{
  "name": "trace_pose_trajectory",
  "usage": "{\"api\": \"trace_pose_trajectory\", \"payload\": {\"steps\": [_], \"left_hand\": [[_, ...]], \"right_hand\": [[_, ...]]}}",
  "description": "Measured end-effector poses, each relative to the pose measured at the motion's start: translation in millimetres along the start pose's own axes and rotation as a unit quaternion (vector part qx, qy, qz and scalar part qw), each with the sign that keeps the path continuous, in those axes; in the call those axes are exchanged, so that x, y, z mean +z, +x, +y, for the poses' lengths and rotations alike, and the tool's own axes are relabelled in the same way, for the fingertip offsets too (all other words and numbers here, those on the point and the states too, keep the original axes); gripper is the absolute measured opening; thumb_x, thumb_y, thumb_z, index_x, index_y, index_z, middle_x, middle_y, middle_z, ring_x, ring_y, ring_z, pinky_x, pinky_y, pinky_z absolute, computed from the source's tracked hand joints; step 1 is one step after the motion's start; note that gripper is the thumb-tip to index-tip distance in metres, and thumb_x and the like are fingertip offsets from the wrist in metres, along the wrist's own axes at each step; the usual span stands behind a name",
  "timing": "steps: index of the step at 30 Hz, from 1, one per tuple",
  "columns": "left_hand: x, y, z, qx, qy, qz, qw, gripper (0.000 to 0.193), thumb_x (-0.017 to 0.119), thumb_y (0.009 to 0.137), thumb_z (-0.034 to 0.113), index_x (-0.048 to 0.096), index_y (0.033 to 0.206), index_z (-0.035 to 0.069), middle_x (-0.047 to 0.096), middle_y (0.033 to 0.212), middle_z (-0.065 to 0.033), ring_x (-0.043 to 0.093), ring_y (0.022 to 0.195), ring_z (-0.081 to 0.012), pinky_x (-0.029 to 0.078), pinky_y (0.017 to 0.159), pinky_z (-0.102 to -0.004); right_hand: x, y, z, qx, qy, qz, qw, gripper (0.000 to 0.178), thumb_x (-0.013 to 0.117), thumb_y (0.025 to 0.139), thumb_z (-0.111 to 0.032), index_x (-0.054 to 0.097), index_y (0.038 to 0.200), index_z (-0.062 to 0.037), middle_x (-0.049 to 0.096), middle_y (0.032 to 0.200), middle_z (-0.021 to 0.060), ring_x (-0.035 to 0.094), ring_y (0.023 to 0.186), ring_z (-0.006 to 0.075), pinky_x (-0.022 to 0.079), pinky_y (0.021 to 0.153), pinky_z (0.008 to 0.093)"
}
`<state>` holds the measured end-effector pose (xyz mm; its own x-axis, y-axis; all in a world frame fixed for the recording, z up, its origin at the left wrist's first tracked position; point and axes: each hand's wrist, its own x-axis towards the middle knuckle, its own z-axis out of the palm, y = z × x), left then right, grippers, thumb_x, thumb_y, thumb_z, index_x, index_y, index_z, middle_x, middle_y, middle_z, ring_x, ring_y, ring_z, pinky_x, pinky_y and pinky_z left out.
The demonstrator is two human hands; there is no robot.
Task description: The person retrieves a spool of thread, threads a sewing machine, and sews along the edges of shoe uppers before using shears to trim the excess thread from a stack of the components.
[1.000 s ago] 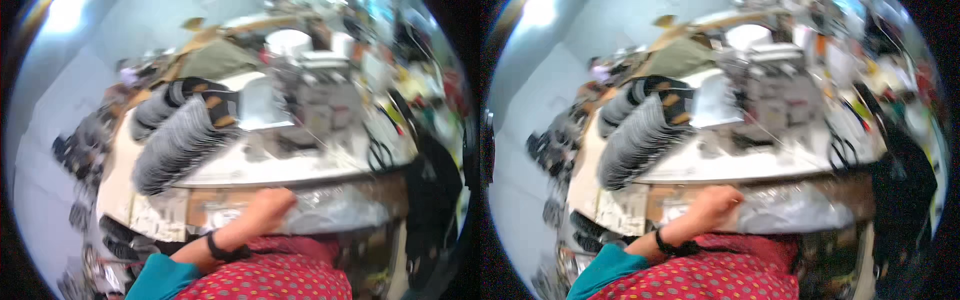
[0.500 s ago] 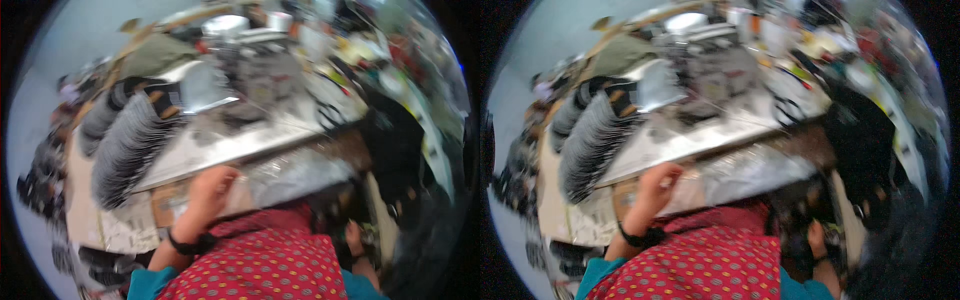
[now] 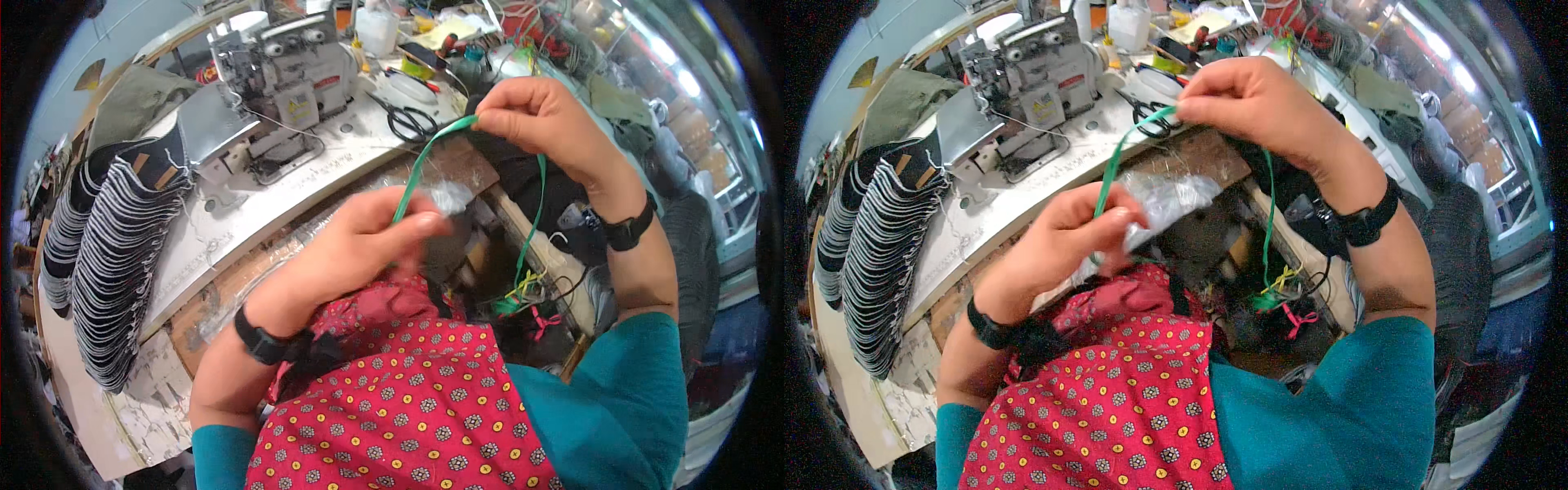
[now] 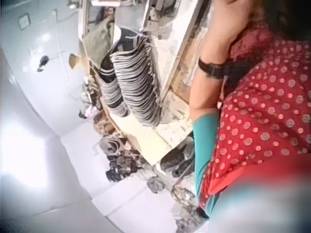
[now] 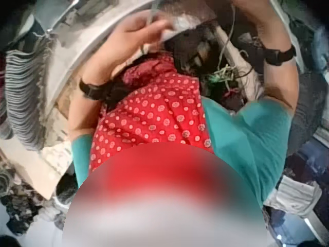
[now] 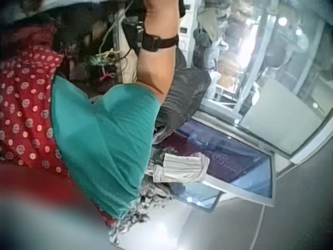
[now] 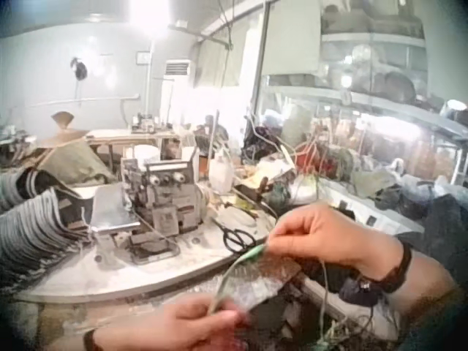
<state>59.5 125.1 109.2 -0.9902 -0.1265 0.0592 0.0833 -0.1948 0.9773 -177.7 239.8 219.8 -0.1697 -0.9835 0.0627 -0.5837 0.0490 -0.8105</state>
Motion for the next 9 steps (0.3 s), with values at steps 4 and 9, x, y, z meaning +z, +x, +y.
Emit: {"api": "trace_pose_trajectory", "payload": {"steps": [4,9], "left_hand": [[-51.5,-81.7,9.4,-0.019,-0.059,0.278,0.959,0.021,0.060,0.104,0.029,0.063,0.100,0.009,0.043,0.066,0.0088,0.037,0.054,-0.0024,0.031,0.048,-0.0218],[-112.2,-211.0,61.9,0.085,-0.010,0.381,0.921,0.017,0.059,0.104,0.030,0.059,0.103,0.013,0.039,0.066,0.0098,0.032,0.050,-0.0020,0.024,0.042,-0.0197]], "right_hand": [[-40.7,16.1,13.7,0.005,-0.017,0.034,0.999,0.015,0.071,0.095,-0.021,0.073,0.094,-0.0059,0.058,0.069,-0.0077,0.049,0.060,0.0003,0.035,0.053,0.0183],[-64.5,49.5,1.7,0.009,-0.199,-0.034,0.979,0.012,0.071,0.093,-0.018,0.073,0.087,-0.0081,0.056,0.063,-0.0055,0.050,0.056,0.0034,0.038,0.051,0.0214]]}}
